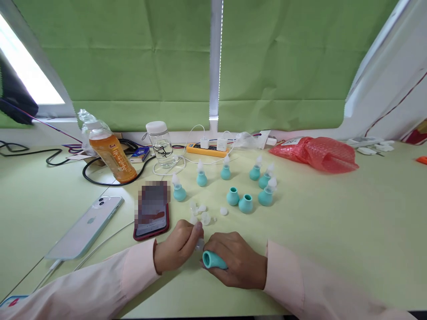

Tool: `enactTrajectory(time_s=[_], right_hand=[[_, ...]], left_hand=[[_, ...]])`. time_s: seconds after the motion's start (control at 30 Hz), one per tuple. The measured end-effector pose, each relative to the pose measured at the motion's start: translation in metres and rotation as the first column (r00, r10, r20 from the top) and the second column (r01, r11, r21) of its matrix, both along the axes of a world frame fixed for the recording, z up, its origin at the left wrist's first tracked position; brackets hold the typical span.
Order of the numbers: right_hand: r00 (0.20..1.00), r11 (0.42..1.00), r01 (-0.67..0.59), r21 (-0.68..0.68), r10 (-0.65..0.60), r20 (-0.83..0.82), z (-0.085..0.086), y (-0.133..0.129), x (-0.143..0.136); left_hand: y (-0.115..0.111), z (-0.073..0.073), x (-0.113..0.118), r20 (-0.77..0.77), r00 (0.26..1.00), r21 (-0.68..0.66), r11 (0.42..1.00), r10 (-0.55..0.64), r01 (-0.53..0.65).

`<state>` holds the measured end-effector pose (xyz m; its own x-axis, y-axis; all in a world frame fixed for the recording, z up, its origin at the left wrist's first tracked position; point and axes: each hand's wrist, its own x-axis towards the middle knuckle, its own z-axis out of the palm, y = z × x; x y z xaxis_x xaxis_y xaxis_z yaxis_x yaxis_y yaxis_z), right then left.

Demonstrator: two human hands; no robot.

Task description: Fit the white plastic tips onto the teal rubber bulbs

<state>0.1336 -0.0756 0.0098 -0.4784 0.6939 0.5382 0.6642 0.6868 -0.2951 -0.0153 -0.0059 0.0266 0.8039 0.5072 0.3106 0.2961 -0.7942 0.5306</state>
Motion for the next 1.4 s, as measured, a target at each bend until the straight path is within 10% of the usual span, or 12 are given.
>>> enactTrajectory(time_s=[0.43, 0.83, 1.2, 1.4], right_hand=[[0.905, 0.997, 0.035, -0.074, -0.063, -0.421, 0.006, 0.003, 0.006], [0.861, 0.924, 0.353, 0.147, -0.259, -0.438, 0.031, 0.037, 0.023], [0.885, 0.881, 0.460, -0.107, -0.465, -0.015, 0.031, 0.094, 0.026], [0.824, 0.829, 0.552, -0.089, -0.525, 0.214, 0.024, 0.091, 0.029]], left_hand=[[0.001, -0.006, 0.004, -0.419, 0.884, 0.416, 0.909, 0.209, -0.018], [0.008, -0.019, 0.008, -0.450, 0.847, 0.529, 0.848, 0.283, -0.002], [0.017, 0.010, 0.002, -0.245, 0.937, 0.500, 0.861, 0.248, -0.097], [0.053, 0.040, -0.011, 0.004, 0.855, 0.639, 0.656, 0.518, -0.401]])
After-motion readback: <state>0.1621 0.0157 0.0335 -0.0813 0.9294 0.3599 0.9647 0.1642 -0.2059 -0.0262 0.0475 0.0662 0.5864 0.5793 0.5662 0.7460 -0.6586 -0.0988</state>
